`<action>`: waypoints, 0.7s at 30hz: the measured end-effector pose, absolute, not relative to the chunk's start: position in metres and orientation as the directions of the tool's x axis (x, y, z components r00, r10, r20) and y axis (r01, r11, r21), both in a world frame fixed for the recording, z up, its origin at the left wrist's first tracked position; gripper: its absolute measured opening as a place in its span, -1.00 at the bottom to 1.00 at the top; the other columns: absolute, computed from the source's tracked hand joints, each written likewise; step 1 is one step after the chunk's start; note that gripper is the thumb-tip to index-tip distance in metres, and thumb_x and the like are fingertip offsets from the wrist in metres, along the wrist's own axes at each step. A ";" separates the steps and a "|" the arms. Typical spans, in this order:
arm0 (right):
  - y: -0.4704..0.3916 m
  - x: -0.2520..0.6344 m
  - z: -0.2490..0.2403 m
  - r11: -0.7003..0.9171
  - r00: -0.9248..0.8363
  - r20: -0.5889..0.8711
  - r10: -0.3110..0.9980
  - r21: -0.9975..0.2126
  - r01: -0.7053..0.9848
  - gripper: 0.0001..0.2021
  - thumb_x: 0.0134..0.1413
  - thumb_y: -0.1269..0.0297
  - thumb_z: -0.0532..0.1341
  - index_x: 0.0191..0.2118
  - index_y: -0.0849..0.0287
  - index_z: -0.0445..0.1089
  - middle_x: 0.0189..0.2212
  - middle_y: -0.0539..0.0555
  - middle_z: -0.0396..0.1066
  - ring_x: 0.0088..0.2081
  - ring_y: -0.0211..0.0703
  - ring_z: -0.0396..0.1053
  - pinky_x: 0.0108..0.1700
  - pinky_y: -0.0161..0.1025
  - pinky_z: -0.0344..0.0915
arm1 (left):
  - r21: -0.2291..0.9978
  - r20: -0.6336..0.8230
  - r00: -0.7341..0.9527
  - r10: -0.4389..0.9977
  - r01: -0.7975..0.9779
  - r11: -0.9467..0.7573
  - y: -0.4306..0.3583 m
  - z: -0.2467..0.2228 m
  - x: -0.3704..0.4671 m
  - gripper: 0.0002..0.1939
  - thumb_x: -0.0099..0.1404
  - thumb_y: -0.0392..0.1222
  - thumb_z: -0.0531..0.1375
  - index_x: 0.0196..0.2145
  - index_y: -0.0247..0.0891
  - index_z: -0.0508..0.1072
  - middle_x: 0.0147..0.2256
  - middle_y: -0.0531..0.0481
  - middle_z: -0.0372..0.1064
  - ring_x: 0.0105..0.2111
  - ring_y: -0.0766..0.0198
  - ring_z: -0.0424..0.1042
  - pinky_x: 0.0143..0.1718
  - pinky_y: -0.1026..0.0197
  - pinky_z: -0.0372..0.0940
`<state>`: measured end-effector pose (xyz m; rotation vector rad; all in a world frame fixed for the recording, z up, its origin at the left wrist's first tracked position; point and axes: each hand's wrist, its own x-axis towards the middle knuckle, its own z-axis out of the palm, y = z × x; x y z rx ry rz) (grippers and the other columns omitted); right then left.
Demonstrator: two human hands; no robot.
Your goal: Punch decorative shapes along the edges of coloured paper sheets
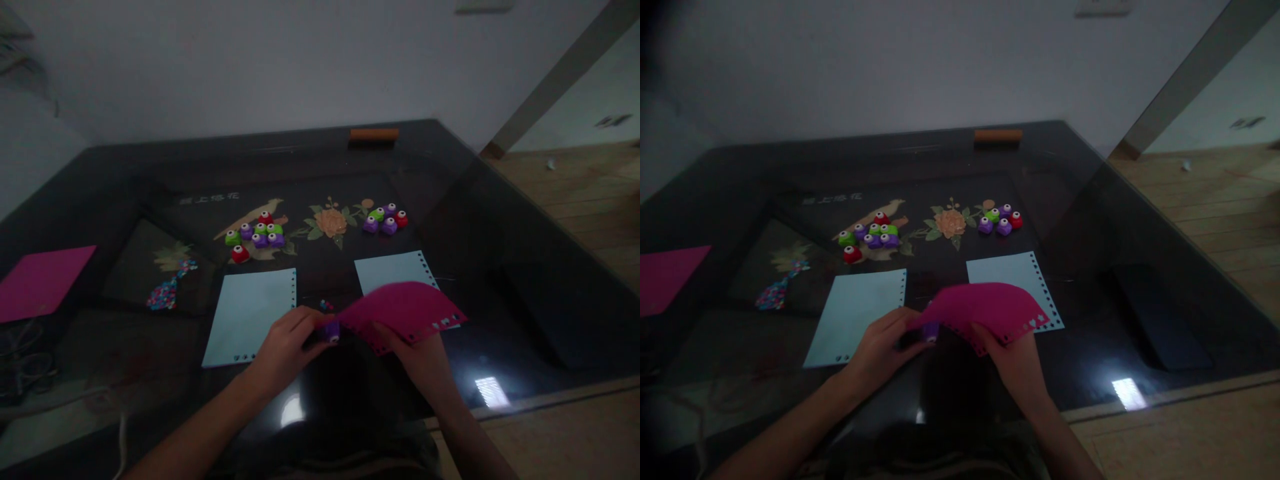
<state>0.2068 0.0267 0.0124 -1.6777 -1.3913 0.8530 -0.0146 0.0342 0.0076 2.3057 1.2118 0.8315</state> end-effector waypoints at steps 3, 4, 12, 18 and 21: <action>0.027 0.208 0.013 -0.133 0.118 -0.088 0.989 -0.880 0.455 -0.80 -0.10 0.16 0.24 -0.37 0.17 0.48 -0.42 0.11 0.55 -0.34 0.05 0.48 -0.25 -0.06 0.38 | 0.600 0.241 0.456 0.857 0.624 -0.501 0.032 0.007 -0.014 -0.79 0.17 -0.25 0.24 -0.21 -0.27 0.40 -0.29 -0.09 0.45 -0.29 0.20 0.45 -0.28 0.17 0.38; 0.027 0.208 0.014 -0.134 0.095 -0.102 0.990 -0.882 0.452 -0.80 -0.09 0.17 0.24 -0.36 0.17 0.48 -0.41 0.11 0.55 -0.34 0.04 0.48 -0.26 -0.07 0.38 | 0.595 0.196 0.458 0.867 0.647 -0.477 0.032 0.006 -0.014 -0.78 0.15 -0.26 0.26 -0.22 -0.27 0.40 -0.29 -0.09 0.45 -0.30 0.18 0.45 -0.28 0.15 0.38; 0.028 0.207 0.014 -0.102 0.098 -0.065 0.993 -0.891 0.443 -0.74 -0.08 0.18 0.26 -0.25 0.19 0.48 -0.29 0.15 0.54 -0.21 0.08 0.47 -0.16 -0.03 0.36 | 0.631 0.128 0.433 0.892 0.659 -0.410 0.032 0.003 -0.012 -0.76 0.10 -0.30 0.26 -0.22 -0.28 0.41 -0.25 -0.12 0.46 -0.26 0.13 0.46 -0.25 0.09 0.37; 0.027 0.209 0.015 -0.098 0.179 -0.024 0.984 -0.904 0.415 -0.71 -0.08 0.16 0.26 -0.21 0.19 0.46 -0.25 0.16 0.53 -0.16 0.08 0.45 -0.08 0.01 0.32 | 0.771 0.074 0.310 0.948 0.585 -0.252 0.033 0.015 -0.011 -0.63 0.08 -0.33 0.27 -0.11 -0.22 0.38 -0.18 -0.04 0.48 -0.21 0.16 0.46 -0.19 0.13 0.35; 0.027 0.209 0.016 -0.098 0.225 -0.013 0.974 -0.923 0.372 -0.68 -0.11 0.15 0.28 -0.20 0.21 0.46 -0.23 0.18 0.52 -0.13 0.08 0.43 0.00 0.06 0.26 | 0.855 0.003 0.260 0.966 0.500 -0.137 0.033 0.022 -0.009 -0.58 0.07 -0.34 0.27 -0.09 -0.18 0.35 -0.17 -0.01 0.47 -0.20 0.18 0.46 -0.17 0.14 0.34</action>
